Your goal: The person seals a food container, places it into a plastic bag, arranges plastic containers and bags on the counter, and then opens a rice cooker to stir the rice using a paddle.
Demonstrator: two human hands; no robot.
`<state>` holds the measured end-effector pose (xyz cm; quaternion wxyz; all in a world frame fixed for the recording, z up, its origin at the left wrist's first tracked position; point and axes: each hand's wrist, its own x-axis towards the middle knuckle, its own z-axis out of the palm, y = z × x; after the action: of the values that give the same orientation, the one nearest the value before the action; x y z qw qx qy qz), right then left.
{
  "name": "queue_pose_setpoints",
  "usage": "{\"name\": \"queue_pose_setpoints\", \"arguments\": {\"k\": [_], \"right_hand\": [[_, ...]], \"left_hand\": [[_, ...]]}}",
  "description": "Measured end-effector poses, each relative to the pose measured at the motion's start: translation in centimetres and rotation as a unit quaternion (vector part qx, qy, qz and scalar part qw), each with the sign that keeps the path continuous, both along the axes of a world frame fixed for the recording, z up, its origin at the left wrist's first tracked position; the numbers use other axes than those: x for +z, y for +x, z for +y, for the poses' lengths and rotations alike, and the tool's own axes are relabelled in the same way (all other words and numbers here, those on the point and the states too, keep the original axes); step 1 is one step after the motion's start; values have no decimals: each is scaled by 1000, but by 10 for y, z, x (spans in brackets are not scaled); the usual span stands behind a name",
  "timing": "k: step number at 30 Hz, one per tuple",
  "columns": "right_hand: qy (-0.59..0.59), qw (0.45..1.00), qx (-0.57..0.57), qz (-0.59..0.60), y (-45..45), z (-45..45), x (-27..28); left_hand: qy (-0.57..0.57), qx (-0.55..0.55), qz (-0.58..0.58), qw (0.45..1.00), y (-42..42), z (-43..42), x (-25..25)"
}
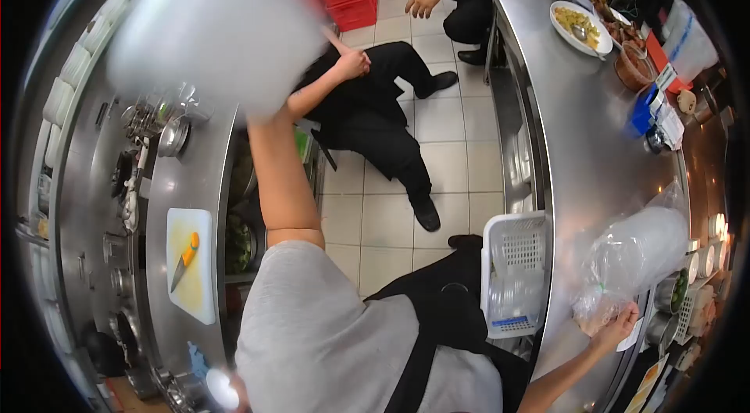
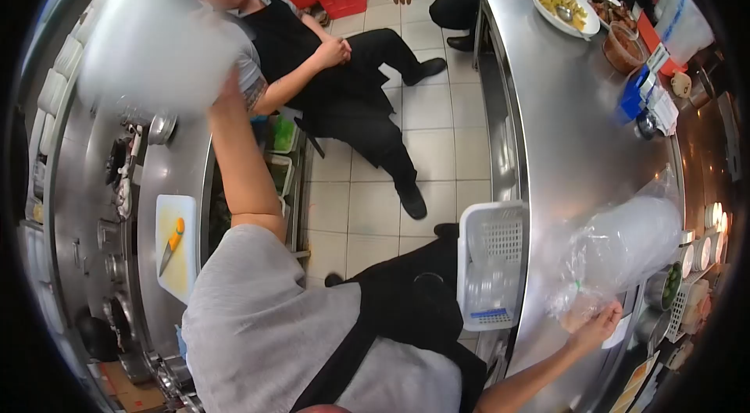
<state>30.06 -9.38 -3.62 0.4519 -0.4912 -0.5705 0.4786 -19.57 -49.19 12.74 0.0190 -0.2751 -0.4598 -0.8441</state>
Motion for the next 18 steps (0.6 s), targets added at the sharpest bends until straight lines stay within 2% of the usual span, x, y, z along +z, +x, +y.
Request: {"name": "queue_pose_setpoints", "arguments": {"k": [3, 4, 5, 6, 7, 8, 9, 11, 13, 15, 17, 18], "right_hand": [[16, 996, -32, -77, -5, -7, -5], [-45, 997, -66, -12, -11, -8, -11], [-16, 998, -47, -38, -6, 3, -27], [6, 997, -36, -71, 7, 8, -40], [12, 999, -32, -38, 8, 5, -42], [17, 999, -37, -8, 6, 5, -41], [6, 998, -34, -49, 8, -1, -30], [18, 997, -49, -48, 5, -8, -25], [-14, 995, -39, 88, -7, -16, -22], [-18, 994, -42, 95, -12, -19, -22], [-24, 994, -34, 105, -12, -23, -24], [-24, 994, -39, 101, -11, -23, -24]], "left_hand": [[66, 63, -64, 994, 22, -9, -64], [-56, 160, -128, 977, 0, -8, -162], [-450, 212, -187, 847, -4, -33, -261], [-742, 206, -42, 636, 34, -33, -286], [-769, 141, -28, 623, 56, -19, -287], [-586, 134, -125, 790, 61, -12, -311], [-416, 71, -208, 882, 76, 17, -281], [-433, -67, -124, 890, 87, 62, -238], [-443, -205, -31, 872, 107, 110, -211], [-462, -273, 103, 838, 131, 150, -208], [-486, -304, 120, 811, 160, 180, -222], [-453, -302, 176, 820, 171, 193, -238]]}}
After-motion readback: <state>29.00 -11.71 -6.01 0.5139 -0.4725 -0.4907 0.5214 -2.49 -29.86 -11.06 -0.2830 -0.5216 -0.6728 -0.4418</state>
